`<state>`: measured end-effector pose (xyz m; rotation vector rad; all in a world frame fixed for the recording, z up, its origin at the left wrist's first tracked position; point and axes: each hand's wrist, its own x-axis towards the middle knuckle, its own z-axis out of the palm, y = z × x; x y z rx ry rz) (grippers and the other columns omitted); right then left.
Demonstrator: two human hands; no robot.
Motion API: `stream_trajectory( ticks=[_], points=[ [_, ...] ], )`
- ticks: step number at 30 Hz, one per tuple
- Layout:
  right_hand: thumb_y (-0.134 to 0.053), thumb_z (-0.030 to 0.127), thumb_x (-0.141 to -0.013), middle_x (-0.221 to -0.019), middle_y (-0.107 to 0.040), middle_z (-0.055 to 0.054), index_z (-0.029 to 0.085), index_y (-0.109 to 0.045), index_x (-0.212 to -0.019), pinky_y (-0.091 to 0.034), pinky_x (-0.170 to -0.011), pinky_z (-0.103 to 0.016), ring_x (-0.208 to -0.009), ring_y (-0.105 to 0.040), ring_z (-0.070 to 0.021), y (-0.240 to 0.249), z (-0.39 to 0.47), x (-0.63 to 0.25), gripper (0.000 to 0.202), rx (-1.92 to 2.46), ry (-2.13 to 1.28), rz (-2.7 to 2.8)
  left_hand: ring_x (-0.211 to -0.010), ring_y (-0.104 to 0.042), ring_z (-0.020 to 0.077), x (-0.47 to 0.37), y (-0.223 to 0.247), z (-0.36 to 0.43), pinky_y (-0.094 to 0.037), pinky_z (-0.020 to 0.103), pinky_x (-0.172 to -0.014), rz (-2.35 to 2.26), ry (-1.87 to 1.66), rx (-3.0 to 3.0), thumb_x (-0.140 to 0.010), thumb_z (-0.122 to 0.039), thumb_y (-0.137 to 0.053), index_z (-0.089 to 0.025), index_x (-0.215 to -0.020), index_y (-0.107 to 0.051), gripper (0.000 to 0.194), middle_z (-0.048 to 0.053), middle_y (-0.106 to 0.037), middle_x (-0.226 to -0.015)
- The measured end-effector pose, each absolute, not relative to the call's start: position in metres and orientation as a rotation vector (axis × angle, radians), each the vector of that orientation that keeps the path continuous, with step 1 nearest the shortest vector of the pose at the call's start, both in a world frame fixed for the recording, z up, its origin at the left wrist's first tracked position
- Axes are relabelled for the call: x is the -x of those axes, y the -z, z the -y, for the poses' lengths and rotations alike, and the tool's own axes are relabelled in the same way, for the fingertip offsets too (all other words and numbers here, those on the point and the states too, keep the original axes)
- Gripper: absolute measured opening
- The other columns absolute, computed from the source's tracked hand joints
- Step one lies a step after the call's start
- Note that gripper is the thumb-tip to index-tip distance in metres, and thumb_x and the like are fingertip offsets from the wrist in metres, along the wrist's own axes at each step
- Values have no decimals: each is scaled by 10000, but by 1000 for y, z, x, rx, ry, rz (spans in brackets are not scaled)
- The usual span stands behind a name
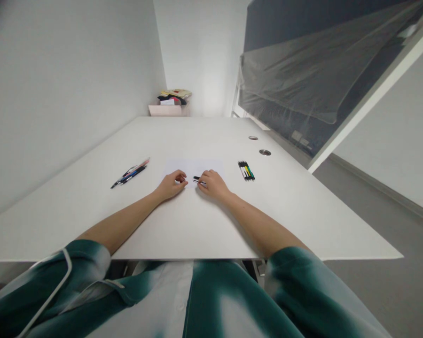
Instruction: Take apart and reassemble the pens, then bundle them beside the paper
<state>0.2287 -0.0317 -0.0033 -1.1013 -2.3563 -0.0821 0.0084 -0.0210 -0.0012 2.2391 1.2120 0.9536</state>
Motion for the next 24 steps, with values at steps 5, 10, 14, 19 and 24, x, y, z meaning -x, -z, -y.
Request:
stream_trajectory(
  ticks=[5,10,14,19,24],
  points=[
    [-593,219,-835,-917,-633,-108,171,-728,-826,-426,-799,-360,-872,-527,-239,7,30,-233,144,1211,54,2355,-667,-582,158,0,0,16,-458,292,-686,-1351,-823,-2404,-823,-307,-594,-179,-843,-638,137,18,-658,-725],
    [-587,227,-842,-932,-633,-109,170,-741,-834,-430,-827,-365,-890,-527,-241,9,29,-232,164,1256,25,2361,-696,-571,167,0,3,11,-458,297,-697,-1345,-745,-2461,-815,-248,-569,-174,-857,-666,129,29,-650,-750],
    [-578,235,-851,-931,-634,-107,171,-744,-838,-427,-832,-364,-886,-528,-236,8,29,-232,178,1287,18,2376,-742,-576,175,1,6,7,-477,311,-748,-1298,-700,-2519,-813,-224,-550,-174,-869,-685,154,43,-633,-794],
    [-578,244,-856,-940,-635,-105,170,-741,-844,-424,-831,-353,-895,-530,-230,7,29,-231,179,1310,14,2386,-763,-585,164,3,8,7,-497,309,-776,-1267,-695,-2521,-828,-230,-541,-183,-847,-698,165,49,-615,-848],
    [-580,234,-856,-943,-642,-106,165,-739,-844,-426,-830,-347,-909,-533,-232,5,32,-230,174,1325,15,2382,-794,-597,178,2,7,6,-501,332,-812,-1270,-663,-2540,-836,-224,-529,-178,-888,-709,193,58,-628,-858]
  ],
)
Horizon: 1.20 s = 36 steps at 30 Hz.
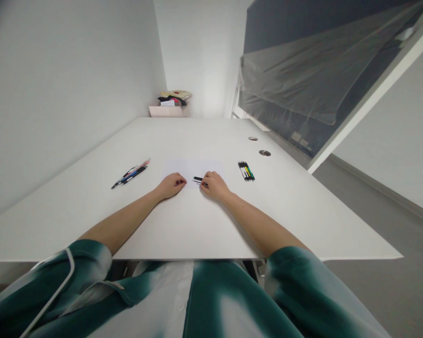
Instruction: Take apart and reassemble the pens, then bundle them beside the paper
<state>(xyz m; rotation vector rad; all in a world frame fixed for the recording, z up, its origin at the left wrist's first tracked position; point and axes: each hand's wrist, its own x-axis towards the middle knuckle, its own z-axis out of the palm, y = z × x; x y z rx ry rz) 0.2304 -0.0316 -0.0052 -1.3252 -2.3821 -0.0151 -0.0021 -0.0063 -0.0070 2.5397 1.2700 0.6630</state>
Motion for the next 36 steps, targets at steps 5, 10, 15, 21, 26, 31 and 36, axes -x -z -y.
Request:
stream_trajectory(
  ticks=[5,10,15,21,26,31,36],
  points=[
    [-591,239,-858,-952,-648,-111,159,-742,-857,-423,-833,-345,-913,-541,-233,4,31,-230,171,1333,1,2392,-810,-600,183,2,8,5,-499,340,-834,-1283,-651,-2564,-822,-230,-544,-185,-920,-705,194,55,-639,-859],
    [-600,250,-859,-942,-651,-110,160,-742,-850,-420,-834,-342,-915,-547,-233,4,32,-230,169,1337,1,2389,-813,-599,191,3,10,5,-498,347,-834,-1286,-650,-2563,-814,-234,-547,-180,-919,-706,198,61,-641,-869],
    [-604,249,-852,-931,-652,-105,156,-738,-849,-420,-822,-333,-900,-546,-229,4,33,-230,163,1312,4,2379,-819,-601,197,2,9,6,-490,354,-844,-1286,-638,-2556,-811,-236,-555,-159,-929,-705,206,68,-644,-862],
    [-539,316,-893,-948,-650,-111,166,-722,-902,-422,-862,-368,-928,-557,-240,3,25,-241,237,1356,-3,2274,-946,-605,220,8,4,5,-473,382,-919,-1375,-741,-2531,-845,-341,-546,-178,-962,-693,248,79,-663,-971],
    [-553,457,-877,-1144,-642,-126,176,-670,-1114,-406,-977,-409,-1087,-553,-273,8,13,-267,386,1448,-48,2197,-1136,-556,272,27,0,-2,-410,432,-1024,-1560,-711,-2515,-842,-556,-545,-187,-1096,-659,462,114,-637,-1193],
    [-606,689,-755,-1464,-435,-176,184,-500,-1376,-319,-1081,-498,-1350,-376,-367,17,11,-276,807,1648,-130,2315,-1379,-358,358,32,3,-3,-290,468,-1122,-1636,-366,-2536,-728,-768,-530,-152,-1380,-479,898,182,-398,-1499],
    [-573,736,-744,-1501,-394,-164,217,-512,-1371,-293,-1104,-537,-1389,-329,-384,17,12,-272,816,1710,-164,2381,-1419,-299,364,28,5,-2,-240,452,-1146,-1661,-157,-2562,-718,-822,-461,-158,-1427,-432,971,180,-314,-1548]
  ],
)
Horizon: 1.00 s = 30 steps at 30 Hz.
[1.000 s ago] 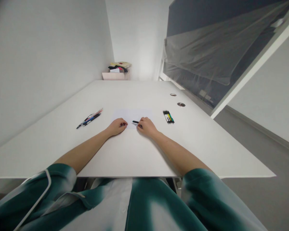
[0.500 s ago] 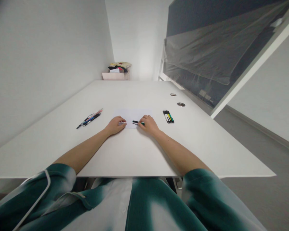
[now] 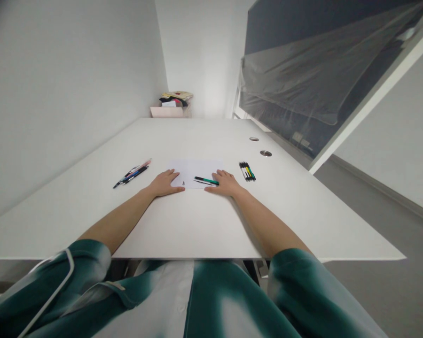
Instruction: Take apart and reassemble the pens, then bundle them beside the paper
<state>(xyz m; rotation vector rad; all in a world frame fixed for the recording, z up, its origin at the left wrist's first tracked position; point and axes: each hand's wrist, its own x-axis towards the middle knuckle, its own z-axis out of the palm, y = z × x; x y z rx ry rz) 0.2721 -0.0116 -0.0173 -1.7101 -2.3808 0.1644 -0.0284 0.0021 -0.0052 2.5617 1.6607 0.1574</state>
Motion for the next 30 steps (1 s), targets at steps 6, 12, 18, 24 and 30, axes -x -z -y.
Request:
stream_trajectory(
  ticks=[6,12,18,24,30],
  points=[
    [-580,725,-747,-1486,-412,-172,210,-515,-1368,-307,-1094,-550,-1376,-349,-391,21,8,-275,810,1690,-141,2379,-1431,-273,363,28,3,-2,-228,460,-1150,-1667,-132,-2554,-732,-820,-445,-152,-1451,-397,982,192,-273,-1561],
    [-590,713,-748,-1487,-413,-161,225,-514,-1368,-309,-1097,-537,-1378,-349,-383,23,7,-275,793,1691,-136,2374,-1431,-270,369,28,3,-2,-228,467,-1147,-1660,-132,-2542,-729,-819,-450,-151,-1450,-398,984,193,-271,-1562],
    [-590,723,-740,-1485,-412,-170,219,-519,-1363,-307,-1091,-552,-1373,-347,-395,21,8,-275,804,1686,-160,2370,-1423,-287,368,30,5,-3,-238,467,-1143,-1658,-156,-2543,-726,-810,-469,-167,-1437,-405,961,185,-293,-1555],
    [-639,679,-733,-1505,-385,-172,186,-528,-1355,-264,-1117,-543,-1407,-286,-382,12,15,-270,802,1574,-118,2352,-1439,-246,358,15,-3,11,-181,495,-1175,-1482,-421,-2748,-752,-711,-571,-156,-1441,-394,902,180,-285,-1558],
    [-715,559,-729,-1376,-535,-132,238,-677,-1153,-319,-1061,-554,-1355,-357,-360,10,24,-256,533,1215,-26,2405,-1445,-240,341,-13,-4,28,-189,505,-1174,-1173,-370,-2875,-804,-650,-569,-224,-1383,-487,723,133,-288,-1567]
  ],
)
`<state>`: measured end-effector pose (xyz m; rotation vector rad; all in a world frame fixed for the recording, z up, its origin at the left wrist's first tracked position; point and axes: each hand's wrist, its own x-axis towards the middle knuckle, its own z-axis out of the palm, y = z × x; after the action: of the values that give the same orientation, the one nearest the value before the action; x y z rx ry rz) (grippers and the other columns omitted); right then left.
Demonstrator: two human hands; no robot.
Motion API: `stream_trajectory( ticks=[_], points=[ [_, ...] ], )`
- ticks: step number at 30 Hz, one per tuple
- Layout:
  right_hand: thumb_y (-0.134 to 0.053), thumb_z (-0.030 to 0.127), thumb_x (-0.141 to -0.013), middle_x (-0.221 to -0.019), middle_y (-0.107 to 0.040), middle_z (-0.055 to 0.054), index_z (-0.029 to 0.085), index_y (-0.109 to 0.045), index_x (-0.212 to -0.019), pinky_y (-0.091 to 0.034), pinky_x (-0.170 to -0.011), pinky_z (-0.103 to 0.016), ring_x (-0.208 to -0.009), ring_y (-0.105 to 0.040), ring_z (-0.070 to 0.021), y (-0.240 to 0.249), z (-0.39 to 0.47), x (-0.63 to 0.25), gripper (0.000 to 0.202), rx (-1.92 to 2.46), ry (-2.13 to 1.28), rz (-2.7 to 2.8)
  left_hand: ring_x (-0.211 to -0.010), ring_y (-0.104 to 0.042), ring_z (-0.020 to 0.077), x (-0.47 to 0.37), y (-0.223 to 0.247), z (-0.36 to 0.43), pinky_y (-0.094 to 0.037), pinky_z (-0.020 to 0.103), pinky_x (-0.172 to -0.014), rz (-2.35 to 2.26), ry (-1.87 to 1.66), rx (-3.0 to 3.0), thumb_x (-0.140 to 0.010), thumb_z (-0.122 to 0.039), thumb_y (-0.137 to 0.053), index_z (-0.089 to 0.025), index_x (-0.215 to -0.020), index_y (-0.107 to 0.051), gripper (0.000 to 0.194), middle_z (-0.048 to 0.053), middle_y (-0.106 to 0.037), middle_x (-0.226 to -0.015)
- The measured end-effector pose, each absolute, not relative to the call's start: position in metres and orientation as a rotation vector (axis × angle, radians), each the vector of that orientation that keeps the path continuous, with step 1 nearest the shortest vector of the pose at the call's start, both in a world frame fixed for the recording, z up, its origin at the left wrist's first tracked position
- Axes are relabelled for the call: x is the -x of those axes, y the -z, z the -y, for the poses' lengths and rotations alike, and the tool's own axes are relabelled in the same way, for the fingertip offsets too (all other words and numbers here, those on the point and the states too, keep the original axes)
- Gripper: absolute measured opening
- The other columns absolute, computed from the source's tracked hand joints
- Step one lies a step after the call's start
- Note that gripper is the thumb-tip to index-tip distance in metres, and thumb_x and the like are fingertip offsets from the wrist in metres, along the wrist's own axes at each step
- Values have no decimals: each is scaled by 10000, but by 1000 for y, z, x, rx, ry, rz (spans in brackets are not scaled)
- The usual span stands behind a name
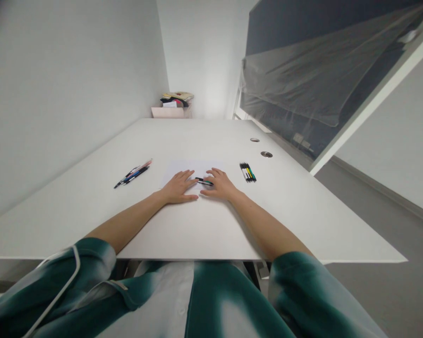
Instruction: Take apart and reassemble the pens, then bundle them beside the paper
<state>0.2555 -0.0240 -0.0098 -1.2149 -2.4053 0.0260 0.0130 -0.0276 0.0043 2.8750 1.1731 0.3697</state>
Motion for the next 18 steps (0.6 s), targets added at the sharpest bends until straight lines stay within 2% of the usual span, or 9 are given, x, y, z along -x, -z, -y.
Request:
stream_trajectory(
  ticks=[9,13,18],
  points=[
    [-683,503,-782,-1331,-572,-132,219,-722,-1086,-333,-1053,-535,-1328,-391,-359,10,26,-252,417,1189,-17,2429,-1466,-174,342,-16,-4,23,-156,509,-1174,-1129,-260,-2872,-833,-679,-491,-264,-1401,-478,703,108,-251,-1586],
    [-675,483,-793,-1310,-588,-125,227,-741,-1024,-337,-1043,-531,-1322,-397,-353,9,26,-253,351,1197,-16,2428,-1451,-216,339,-14,-6,26,-175,505,-1170,-1123,-297,-2892,-831,-656,-518,-241,-1342,-541,659,116,-306,-1562],
    [-647,406,-819,-1206,-645,-107,210,-752,-840,-365,-1019,-485,-1263,-449,-321,7,24,-255,223,1197,12,2407,-1408,-306,325,-7,-4,25,-224,499,-1159,-1116,-413,-2949,-848,-598,-537,-206,-1193,-639,533,132,-437,-1474]
  ],
)
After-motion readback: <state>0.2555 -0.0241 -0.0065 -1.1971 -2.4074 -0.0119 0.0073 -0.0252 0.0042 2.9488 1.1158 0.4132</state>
